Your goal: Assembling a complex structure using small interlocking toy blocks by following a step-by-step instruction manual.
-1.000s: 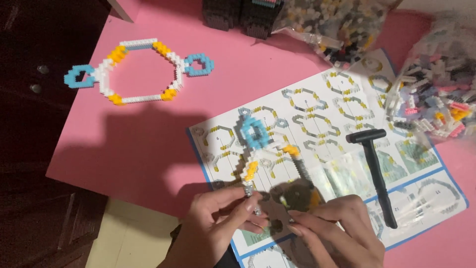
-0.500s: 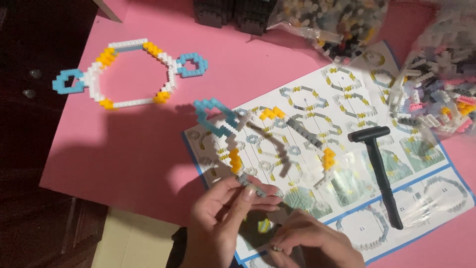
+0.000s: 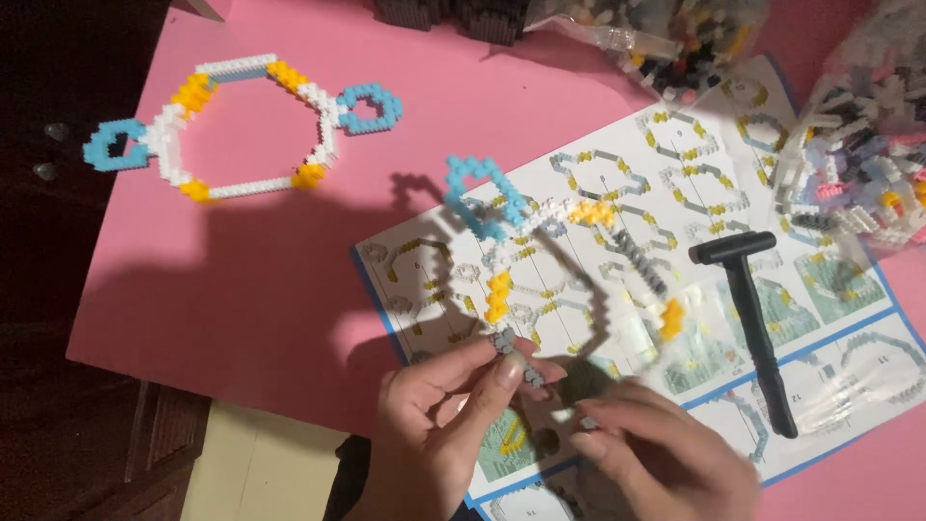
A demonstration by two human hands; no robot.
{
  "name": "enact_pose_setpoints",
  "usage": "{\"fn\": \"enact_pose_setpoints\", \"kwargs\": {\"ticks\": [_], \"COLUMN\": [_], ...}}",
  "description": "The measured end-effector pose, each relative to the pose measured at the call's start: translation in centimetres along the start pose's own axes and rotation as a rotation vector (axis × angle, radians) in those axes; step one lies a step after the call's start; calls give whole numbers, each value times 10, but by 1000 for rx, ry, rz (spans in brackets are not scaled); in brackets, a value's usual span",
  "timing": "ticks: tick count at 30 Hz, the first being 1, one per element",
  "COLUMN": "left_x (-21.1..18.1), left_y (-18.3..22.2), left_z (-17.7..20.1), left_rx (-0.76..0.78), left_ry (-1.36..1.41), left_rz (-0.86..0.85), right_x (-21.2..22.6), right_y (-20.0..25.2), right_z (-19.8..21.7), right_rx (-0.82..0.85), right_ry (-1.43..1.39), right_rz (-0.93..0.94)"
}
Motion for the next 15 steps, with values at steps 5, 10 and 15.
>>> {"fn": "enact_pose_setpoints", "kwargs": {"ticks": [5, 10, 15], "left_x": [-21, -19, -21], "left_y": [-2, -3, 0], "left_z": [5, 7, 8], "left_rx": [36, 98, 54], "left_ry": [-179, -187, -188], "left_rz": [112, 298, 386], "right_x": [-146, 21, 27], "right_y": [1, -19, -31], "right_z": [109, 24, -1], "right_rx": [933, 141, 185], "right_ry": [847, 810, 528], "right_rz": [113, 649, 714]}}
Point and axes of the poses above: each hand's wrist, its own y-axis away from the middle knuckle, its own z-axis out of the back of the hand, x = y × z, the point moved 1 cm from there along -y, towards the middle knuckle, and after that the axes turned 4 degrees about z, right-handed, at the moved point
